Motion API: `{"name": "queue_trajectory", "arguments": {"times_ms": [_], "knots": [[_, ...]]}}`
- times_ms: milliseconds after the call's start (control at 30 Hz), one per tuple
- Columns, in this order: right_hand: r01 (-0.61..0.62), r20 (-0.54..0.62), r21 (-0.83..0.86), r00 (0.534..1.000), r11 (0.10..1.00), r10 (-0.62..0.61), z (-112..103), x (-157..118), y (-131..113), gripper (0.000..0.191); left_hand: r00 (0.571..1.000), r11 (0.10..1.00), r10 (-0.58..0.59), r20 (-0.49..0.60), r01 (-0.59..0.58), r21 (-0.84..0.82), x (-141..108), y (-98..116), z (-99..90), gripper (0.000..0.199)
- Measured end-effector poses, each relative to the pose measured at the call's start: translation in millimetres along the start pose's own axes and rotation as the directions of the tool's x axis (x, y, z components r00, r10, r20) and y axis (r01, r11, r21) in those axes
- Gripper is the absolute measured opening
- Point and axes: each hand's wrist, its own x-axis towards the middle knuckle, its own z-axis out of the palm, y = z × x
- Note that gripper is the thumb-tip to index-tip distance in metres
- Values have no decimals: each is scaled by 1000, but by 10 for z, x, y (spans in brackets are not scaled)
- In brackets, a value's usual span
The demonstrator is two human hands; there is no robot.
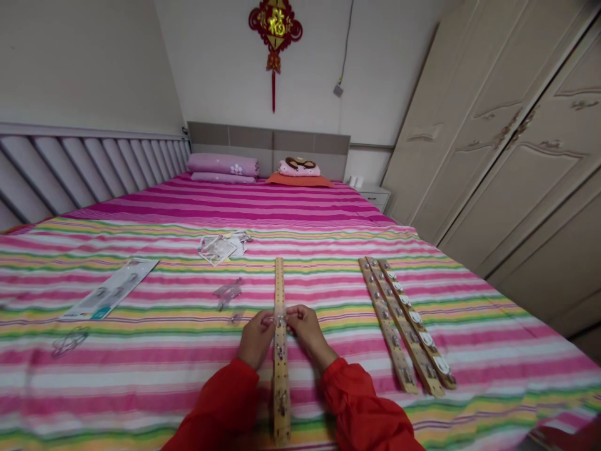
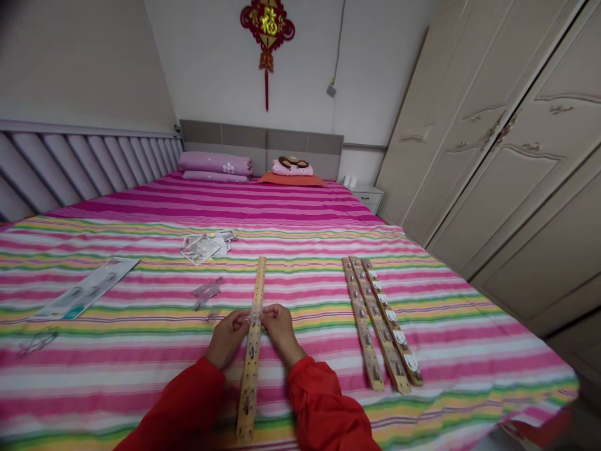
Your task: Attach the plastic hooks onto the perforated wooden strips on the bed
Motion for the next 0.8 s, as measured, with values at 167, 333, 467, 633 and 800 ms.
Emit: {"name": "queue_trajectory", "arguments": {"times_ms": [167,333,467,633,800], "knots": [[-2,-18,-2,1000,1000,2,9,32,48,17,1000,995,11,7,-11,95,-15,-11,24,18],[0,-18,-2,1000,1000,0,-4,48,86,17,1000,992,-9,-15,11,124,1,-16,39,16],[20,-24,-6,1000,1000,-20,-15,68,143,17,1000,993,-16,-23,19,116,20,-53,51,17],[29,-14,-13,999,999,-29,-24,92,213,17,999,996,-23,-46,27,79,7,-115,61,33],[123,32,-23,992,992,-122,-59,55,228,30,998,979,66,24,-69,194,25,-161,26,45]]}}
